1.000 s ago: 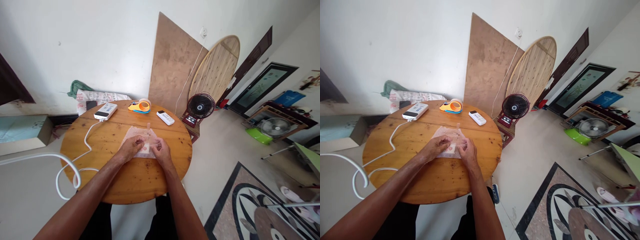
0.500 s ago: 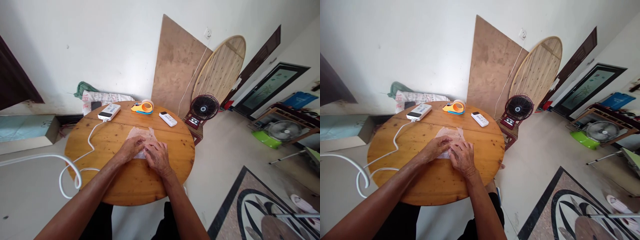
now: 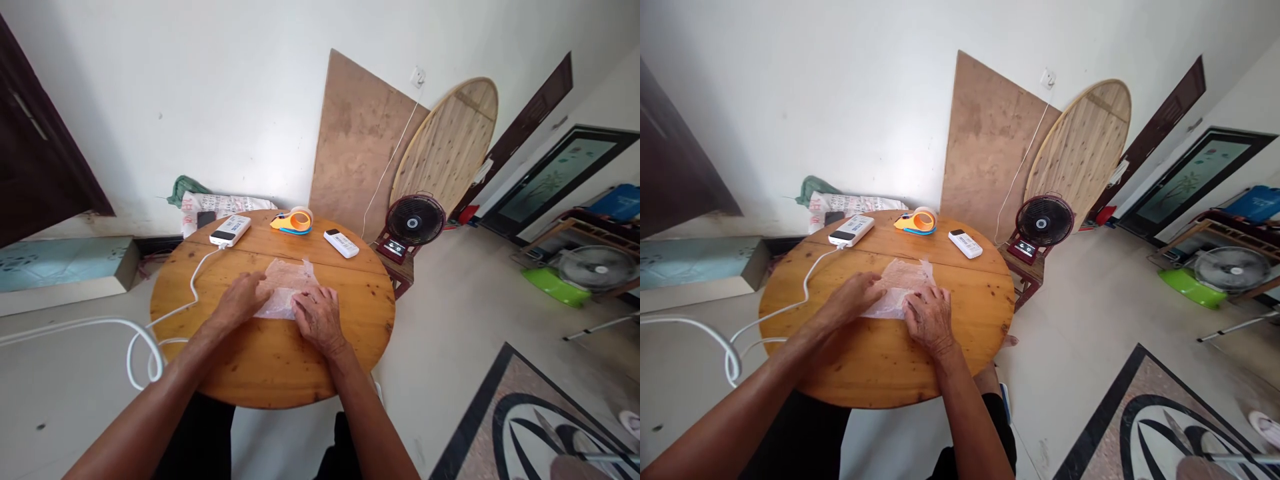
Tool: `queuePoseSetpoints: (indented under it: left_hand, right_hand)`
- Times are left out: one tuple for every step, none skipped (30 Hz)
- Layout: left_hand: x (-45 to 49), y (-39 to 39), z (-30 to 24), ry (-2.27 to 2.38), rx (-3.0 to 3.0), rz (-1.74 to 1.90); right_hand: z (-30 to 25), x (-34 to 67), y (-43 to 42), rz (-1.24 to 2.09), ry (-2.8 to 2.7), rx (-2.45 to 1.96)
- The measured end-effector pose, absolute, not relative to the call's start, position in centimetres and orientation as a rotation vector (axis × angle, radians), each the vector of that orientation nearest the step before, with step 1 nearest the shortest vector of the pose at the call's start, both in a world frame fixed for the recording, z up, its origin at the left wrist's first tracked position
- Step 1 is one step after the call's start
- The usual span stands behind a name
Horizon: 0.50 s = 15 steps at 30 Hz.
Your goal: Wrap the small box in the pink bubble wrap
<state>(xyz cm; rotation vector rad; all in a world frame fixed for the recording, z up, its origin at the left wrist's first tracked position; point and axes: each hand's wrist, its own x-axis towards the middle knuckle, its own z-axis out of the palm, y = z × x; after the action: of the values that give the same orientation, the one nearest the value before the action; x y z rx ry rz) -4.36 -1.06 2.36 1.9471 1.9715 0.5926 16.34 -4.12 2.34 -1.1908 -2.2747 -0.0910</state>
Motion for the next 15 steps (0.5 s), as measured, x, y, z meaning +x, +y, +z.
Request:
queuePoseSetpoints:
  left_hand:
    - [-4.6, -1.5, 2.5, 2.023, 1.929, 0.571]
    - [-4.9, -2.0, 2.6, 2.067, 1.900, 0.536]
    - [-5.2, -2.4, 2.7, 2.100, 1.869, 0.494]
    - [-5.4, -2.7, 2.7, 2.119, 1.843, 0.454]
    - [-5.5, -2.9, 2.8, 2.125, 1.823, 0.423]
    - [-5.6, -3.1, 2.7, 2.119, 1.813, 0.403]
    - [-5.6, -3.1, 2.7, 2.111, 1.809, 0.391]
    - [-5.5, -3.0, 2.6, 2.105, 1.806, 0.387]
    - [-5.4, -2.9, 2.4, 2.098, 1.804, 0.386]
    - [-5.3, -2.8, 2.3, 2.089, 1.802, 0.390]
    - [-5.2, -2.7, 2.1, 2.075, 1.797, 0.401]
    - [-5.1, -2.5, 1.9, 2.054, 1.792, 0.421]
    - [-5.1, -2.4, 1.8, 2.025, 1.784, 0.447]
    - [-5.1, -2.3, 1.6, 1.991, 1.773, 0.474]
    - [-5.1, -2.3, 1.4, 1.959, 1.761, 0.499]
  right_hand:
    - [2.3, 16.3, -4.1, -0.096, -2.277, -1.192]
    - [2.3, 16.3, -4.1, -0.098, -2.279, -1.192]
    - [2.3, 16.3, -4.1, -0.097, -2.282, -1.191]
    - [2.3, 16.3, -4.1, -0.094, -2.284, -1.190]
    - [2.3, 16.4, -4.1, -0.089, -2.286, -1.189]
    - [2.3, 16.4, -4.1, -0.085, -2.288, -1.188]
    - [2.4, 16.4, -4.0, -0.082, -2.292, -1.187]
    - [2.4, 16.4, -4.0, -0.081, -2.296, -1.186]
    - [2.4, 16.4, -4.0, -0.081, -2.300, -1.186]
    - [2.4, 16.4, -4.0, -0.084, -2.302, -1.188]
    - [2.4, 16.4, -4.0, -0.088, -2.303, -1.192]
    - [2.4, 16.4, -4.1, -0.093, -2.304, -1.197]
    - [2.4, 16.3, -4.1, -0.097, -2.306, -1.202]
    - [2.4, 16.3, -4.1, -0.100, -2.309, -1.206]
    - [2.4, 16.3, -4.2, -0.104, -2.315, -1.207]
